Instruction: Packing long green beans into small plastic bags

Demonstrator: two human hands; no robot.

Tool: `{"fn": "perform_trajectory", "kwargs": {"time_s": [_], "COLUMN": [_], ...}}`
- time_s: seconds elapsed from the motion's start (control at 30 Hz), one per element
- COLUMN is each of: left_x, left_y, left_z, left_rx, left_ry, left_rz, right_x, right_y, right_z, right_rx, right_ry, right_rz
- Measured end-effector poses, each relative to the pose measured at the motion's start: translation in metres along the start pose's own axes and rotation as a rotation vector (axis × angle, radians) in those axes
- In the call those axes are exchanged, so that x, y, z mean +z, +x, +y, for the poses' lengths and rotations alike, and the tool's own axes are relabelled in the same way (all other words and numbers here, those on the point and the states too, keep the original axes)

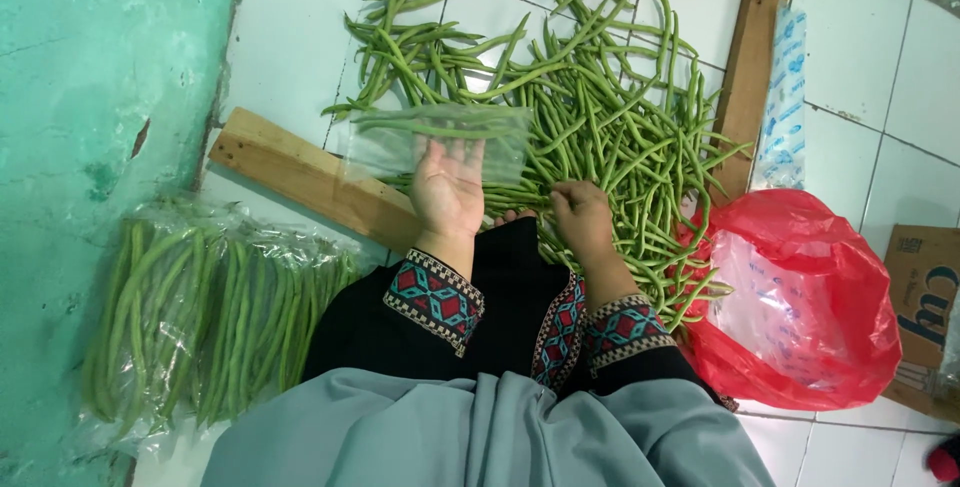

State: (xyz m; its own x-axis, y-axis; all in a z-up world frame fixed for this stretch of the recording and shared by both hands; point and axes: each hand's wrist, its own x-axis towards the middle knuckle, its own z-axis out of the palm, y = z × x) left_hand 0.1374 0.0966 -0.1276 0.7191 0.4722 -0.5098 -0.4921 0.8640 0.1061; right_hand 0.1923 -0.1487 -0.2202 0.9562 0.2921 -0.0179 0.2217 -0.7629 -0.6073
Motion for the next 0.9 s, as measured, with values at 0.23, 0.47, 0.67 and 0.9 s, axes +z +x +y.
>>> {"fn": "perform_trajectory", "kwargs": {"time_s": [0.23, 0.47, 0.67, 0.9], "left_x": [-0.001, -0.027, -0.007, -0.006], "left_y": [0.004, 0.017, 0.008, 0.008], "left_z": [0.002, -0.008, -0.006, -0.007], "left_rx": [-0.008, 0.004, -0.004, -0.007], "left_ry": [-0.039, -0.035, -0.030, -0.045], "left_rz": [0.018, -0.035, -0.050, -0.014], "right_x": [0.008, 0.019, 0.024, -0.026], "right_y": [0.008, 0.035, 0.038, 0.018], "right_z": [-0.023, -0.030, -0.019, -0.037], "right_rx": [-0.096, -0.223, -0.279, -0.261], "right_ry": [-0.353, -0.656, -0.721, -0.412], "right_rz": [-0.150, -0.266, -0.228, -0.149]}}
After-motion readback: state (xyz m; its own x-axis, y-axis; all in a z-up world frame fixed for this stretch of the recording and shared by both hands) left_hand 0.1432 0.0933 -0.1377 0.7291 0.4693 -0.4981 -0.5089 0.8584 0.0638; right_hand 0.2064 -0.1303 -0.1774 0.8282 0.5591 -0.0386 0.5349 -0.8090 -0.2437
